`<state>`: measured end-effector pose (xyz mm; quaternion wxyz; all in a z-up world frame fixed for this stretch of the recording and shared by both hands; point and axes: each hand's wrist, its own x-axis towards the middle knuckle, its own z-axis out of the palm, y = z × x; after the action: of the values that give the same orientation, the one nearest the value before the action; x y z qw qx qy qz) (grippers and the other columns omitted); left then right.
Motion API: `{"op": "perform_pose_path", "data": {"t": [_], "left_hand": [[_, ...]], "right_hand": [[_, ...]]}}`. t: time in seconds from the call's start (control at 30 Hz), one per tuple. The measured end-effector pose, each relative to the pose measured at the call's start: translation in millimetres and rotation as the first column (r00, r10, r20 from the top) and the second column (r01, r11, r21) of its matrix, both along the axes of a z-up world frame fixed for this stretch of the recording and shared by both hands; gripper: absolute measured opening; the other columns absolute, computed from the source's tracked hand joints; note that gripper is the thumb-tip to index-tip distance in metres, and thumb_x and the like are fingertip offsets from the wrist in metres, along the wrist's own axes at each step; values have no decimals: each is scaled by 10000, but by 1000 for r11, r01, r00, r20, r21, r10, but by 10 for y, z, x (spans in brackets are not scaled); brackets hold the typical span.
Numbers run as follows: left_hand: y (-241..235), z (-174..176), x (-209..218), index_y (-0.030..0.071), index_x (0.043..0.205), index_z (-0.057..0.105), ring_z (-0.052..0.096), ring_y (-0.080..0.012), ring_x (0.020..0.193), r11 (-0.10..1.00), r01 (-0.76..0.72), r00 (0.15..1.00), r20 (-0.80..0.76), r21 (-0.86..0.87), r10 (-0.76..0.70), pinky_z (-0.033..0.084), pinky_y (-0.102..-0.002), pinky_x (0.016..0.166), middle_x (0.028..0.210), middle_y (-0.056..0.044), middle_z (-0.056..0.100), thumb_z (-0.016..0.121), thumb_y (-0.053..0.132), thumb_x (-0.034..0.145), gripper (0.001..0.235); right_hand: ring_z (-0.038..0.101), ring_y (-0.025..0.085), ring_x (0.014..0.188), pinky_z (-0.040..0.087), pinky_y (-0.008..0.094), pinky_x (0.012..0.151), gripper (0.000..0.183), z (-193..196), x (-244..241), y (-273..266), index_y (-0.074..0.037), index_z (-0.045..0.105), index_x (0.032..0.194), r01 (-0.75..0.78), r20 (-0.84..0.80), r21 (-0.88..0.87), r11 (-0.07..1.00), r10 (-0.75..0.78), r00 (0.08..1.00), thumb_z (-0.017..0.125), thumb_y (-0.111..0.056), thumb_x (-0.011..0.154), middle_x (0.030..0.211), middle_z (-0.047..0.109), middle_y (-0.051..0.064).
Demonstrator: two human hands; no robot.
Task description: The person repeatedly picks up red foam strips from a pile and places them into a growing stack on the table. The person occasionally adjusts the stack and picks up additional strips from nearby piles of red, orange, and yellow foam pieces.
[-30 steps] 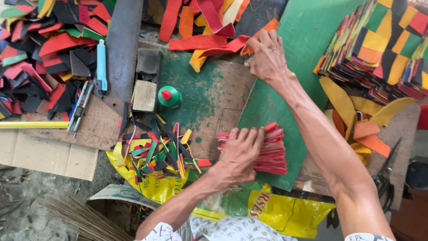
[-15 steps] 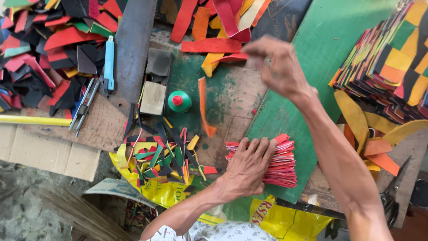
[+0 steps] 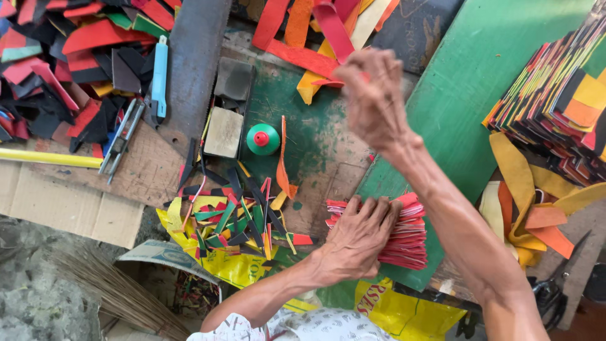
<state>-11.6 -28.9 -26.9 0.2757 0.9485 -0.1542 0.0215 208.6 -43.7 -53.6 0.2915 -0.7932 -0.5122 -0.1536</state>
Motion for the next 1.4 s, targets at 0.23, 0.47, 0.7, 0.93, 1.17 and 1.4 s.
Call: {"op": "perform_pose_path", "data": {"t": [0.23, 0.47, 0.7, 0.93, 1.17, 1.4], "left_hand": [[-40, -25, -20, -147, 1375, 413, 509, -349, 1095, 1000, 18, 1000, -2, 17, -18, 390, -474, 936, 1196, -237, 519, 745, 295, 404, 1117], [-30, 25, -40, -116, 1402, 405, 513, -352, 1095, 1000, 15, 1000, -22, -1, -15, 384, -483, 951, 1216, -224, 524, 755, 246, 425, 1099], [-59, 63, -23, -101, 1395, 401, 519, -339, 1104, 1000, -3, 1000, -20, 9, 3, 383, -492, 958, 1226, -214, 524, 753, 209, 446, 1058], [-38, 113, -36, -91, 1398, 422, 530, -326, 1076, 1000, -18, 1000, -15, 2, 18, 389, -463, 938, 1176, -191, 537, 740, 209, 455, 1040], [7, 156, 15, -123, 1351, 439, 527, -322, 1016, 999, 15, 999, -38, 35, -13, 387, -454, 903, 1125, -202, 537, 753, 249, 416, 1055], [-18, 71, -9, -112, 1374, 450, 524, -309, 1042, 1000, 5, 1000, 5, 23, -5, 385, -441, 915, 1149, -191, 538, 751, 271, 420, 1071]], "right_hand": [[512, 320, 1109, 463, 412, 973, 343, 82, -403, 490, -99, 743, 1029, -394, -285, -134, 909, 345, 894, 641, 94, 764, 1146, 550, 147], [623, 238, 902, 510, 342, 814, 221, 923, -179, -1411, -18, 707, 935, -95, -356, -129, 987, 43, 933, 612, 161, 846, 935, 676, 81], [663, 312, 974, 535, 403, 894, 529, 1428, -372, -2550, -36, 757, 1220, 366, 77, -751, 549, -478, 875, 838, -72, 699, 1032, 729, 140], [609, 335, 1166, 505, 424, 1016, 295, 375, 78, -748, -11, 674, 1172, -6, -112, -66, 998, -1, 994, 703, 57, 886, 1213, 685, 159], [594, 293, 1103, 463, 425, 1048, 163, -277, 577, 80, -74, 662, 1135, 106, -366, -187, 977, -170, 915, 667, -40, 975, 1143, 670, 92], [541, 425, 1035, 401, 505, 848, 541, -338, 297, 175, 1, 636, 1206, -49, -243, -113, 992, 21, 970, 839, -196, 745, 1108, 583, 223]]}}
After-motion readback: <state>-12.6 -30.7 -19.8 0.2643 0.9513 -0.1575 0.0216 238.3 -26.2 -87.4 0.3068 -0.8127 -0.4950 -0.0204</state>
